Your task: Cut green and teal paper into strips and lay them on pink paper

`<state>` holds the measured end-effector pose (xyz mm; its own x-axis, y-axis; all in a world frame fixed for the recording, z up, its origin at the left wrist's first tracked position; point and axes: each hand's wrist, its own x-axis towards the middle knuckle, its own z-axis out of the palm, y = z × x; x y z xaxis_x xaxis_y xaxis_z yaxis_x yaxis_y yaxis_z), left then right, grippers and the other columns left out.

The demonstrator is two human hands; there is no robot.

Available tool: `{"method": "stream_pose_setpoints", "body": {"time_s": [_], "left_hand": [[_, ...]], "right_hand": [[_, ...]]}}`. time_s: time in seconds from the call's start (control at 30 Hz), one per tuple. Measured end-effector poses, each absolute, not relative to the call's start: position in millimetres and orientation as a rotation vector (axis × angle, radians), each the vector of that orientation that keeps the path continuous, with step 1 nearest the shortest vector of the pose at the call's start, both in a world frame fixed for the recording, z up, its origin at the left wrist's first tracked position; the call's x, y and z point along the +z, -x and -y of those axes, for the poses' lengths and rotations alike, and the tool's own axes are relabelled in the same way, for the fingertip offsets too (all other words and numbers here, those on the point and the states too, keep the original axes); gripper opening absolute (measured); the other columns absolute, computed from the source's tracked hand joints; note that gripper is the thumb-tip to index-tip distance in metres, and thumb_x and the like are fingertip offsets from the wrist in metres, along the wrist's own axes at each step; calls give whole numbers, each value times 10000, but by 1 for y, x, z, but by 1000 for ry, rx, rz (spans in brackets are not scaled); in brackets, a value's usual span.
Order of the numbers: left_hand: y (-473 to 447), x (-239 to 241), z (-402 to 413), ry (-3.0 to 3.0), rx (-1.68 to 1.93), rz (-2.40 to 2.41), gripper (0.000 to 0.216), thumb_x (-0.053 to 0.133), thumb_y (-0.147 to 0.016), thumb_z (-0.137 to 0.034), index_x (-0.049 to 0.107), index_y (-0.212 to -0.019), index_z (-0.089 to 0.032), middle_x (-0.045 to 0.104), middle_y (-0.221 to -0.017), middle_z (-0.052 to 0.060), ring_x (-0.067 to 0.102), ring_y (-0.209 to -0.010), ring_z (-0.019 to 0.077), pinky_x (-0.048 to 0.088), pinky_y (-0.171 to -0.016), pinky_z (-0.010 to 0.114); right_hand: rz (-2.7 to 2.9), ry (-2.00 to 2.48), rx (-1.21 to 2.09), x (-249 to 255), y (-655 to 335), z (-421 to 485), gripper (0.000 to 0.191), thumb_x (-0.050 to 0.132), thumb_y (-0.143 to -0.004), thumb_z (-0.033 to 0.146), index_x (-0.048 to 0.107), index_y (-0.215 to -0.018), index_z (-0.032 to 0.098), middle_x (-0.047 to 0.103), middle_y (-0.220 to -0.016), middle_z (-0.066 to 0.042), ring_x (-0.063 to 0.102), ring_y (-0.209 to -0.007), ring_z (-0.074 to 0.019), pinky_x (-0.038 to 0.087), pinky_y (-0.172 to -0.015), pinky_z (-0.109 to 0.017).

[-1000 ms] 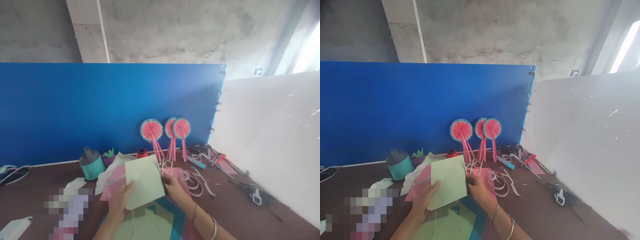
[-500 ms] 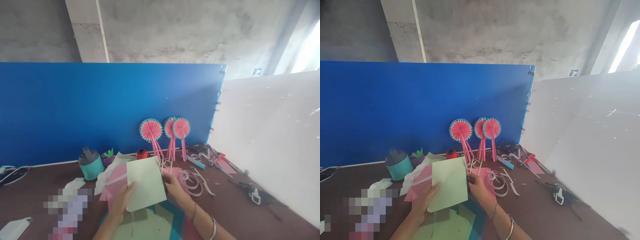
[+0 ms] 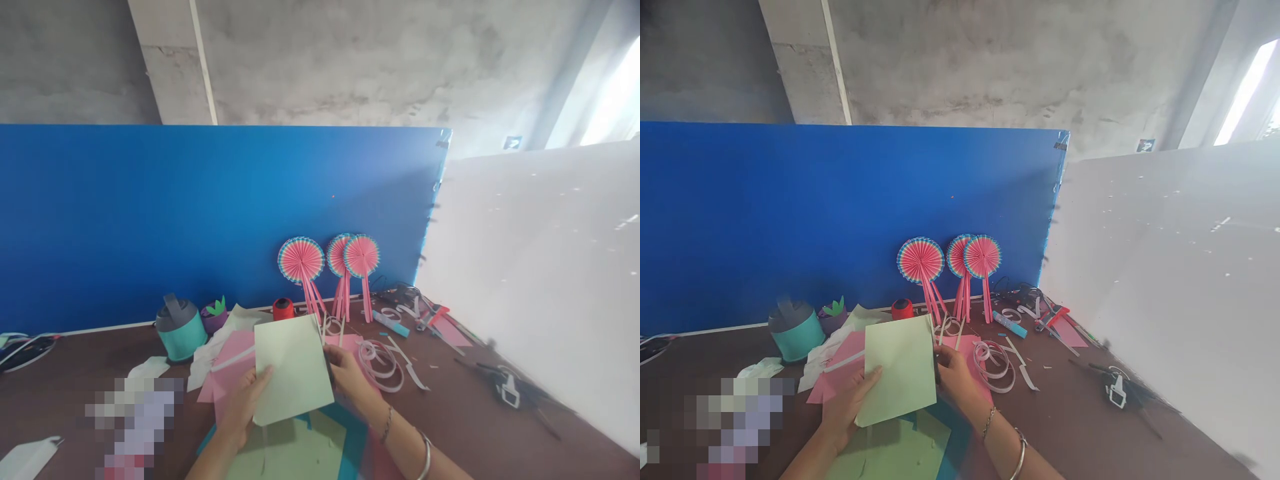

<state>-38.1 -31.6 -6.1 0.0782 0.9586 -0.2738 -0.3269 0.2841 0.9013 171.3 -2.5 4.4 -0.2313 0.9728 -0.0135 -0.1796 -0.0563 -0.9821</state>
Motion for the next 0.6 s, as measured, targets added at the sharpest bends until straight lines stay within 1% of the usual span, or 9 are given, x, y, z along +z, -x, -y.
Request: {"method": "stream_pose_setpoints", "body": {"time_s": [0.1,0.23,0.3,0.43,0.6], "left_hand": [[37,-2,33,-775,1109,-1072,523,823,-659,-525,713,-1012,-154,791,-941,109,741,-905,285,567,-648,311],[36,-1,34,-771,1098,-1121,536,811,-662,-541,713,-1011,-147,789,-913,119,745,-817,279,555,-609,314],[37,-2,33,-772,1100,-1140,536,806,-667,-542,713,-1018,-149,789,-906,115,745,-791,271,553,-615,312],[38,-6,32,-782,1105,-1127,518,793,-687,-541,712,-1018,-151,788,-929,119,744,-813,275,559,-626,314],[37,-4,33,-754,1116,-1138,487,806,-690,-503,710,-1011,-150,791,-917,115,747,-798,268,561,-615,310]], "right_hand": [[1185,948,1499,5,-170,4,485,787,-626,421,754,-1047,183,754,-792,-58,596,-564,-150,392,-479,-224],[1197,998,1483,5,-171,3,466,773,-625,400,759,-1043,194,754,-775,-47,543,-499,-122,332,-434,-206],[1209,1014,1473,5,-171,3,454,759,-633,399,757,-1040,198,746,-754,-36,530,-483,-117,346,-438,-210],[1206,980,1475,6,-170,4,416,742,-649,389,756,-1017,194,739,-751,-32,572,-529,-137,404,-487,-230],[1204,1004,1469,5,-170,3,383,714,-639,350,759,-984,189,733,-722,-27,534,-494,-120,368,-451,-212]]}}
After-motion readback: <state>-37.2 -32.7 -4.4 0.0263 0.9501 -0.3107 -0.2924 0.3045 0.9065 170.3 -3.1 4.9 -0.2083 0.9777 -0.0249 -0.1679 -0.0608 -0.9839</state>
